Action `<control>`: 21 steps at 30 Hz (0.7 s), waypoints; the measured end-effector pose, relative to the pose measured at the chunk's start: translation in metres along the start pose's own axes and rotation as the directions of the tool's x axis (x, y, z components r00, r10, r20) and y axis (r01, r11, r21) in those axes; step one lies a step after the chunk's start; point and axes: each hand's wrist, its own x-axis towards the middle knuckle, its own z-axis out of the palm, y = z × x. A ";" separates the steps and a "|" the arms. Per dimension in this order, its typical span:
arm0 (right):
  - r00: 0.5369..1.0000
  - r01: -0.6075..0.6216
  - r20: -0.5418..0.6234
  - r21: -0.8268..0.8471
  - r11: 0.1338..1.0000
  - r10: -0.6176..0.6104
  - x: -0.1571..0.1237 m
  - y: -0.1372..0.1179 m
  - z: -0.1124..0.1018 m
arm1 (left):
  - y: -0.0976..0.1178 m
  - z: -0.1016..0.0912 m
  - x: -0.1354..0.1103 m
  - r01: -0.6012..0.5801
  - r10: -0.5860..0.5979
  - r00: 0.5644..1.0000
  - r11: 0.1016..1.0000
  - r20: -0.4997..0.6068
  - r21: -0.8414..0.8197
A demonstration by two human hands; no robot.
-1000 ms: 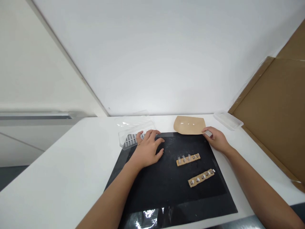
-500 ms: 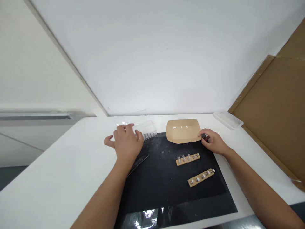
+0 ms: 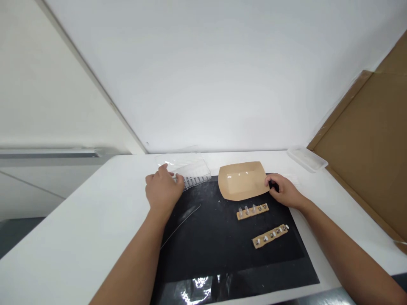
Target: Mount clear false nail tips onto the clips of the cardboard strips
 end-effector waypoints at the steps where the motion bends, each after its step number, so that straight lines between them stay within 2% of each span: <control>1: 1.000 -0.004 0.001 -0.003 1.000 0.004 0.000 0.001 0.000 | -0.002 0.002 0.001 0.008 -0.007 1.000 1.000 0.015 -0.014; 5: 1.000 -0.024 -0.014 -0.023 0.999 0.024 -0.001 0.004 0.002 | -0.005 0.006 0.002 0.010 -0.011 0.999 0.999 0.043 0.042; 11: 0.994 -0.065 -0.096 -0.067 0.996 0.058 0.000 0.011 0.001 | -0.002 0.006 0.001 -0.043 0.035 0.995 0.996 0.092 0.079; 15: 0.989 -0.065 -0.136 -0.102 0.993 0.051 0.001 0.015 -0.001 | 0.001 0.008 0.001 -0.024 0.011 0.993 0.994 0.121 0.105; 21: 0.989 -0.056 -0.141 -0.139 0.989 0.036 0.001 0.017 -0.002 | 0.002 0.011 0.001 -0.052 0.031 0.984 0.992 0.178 0.118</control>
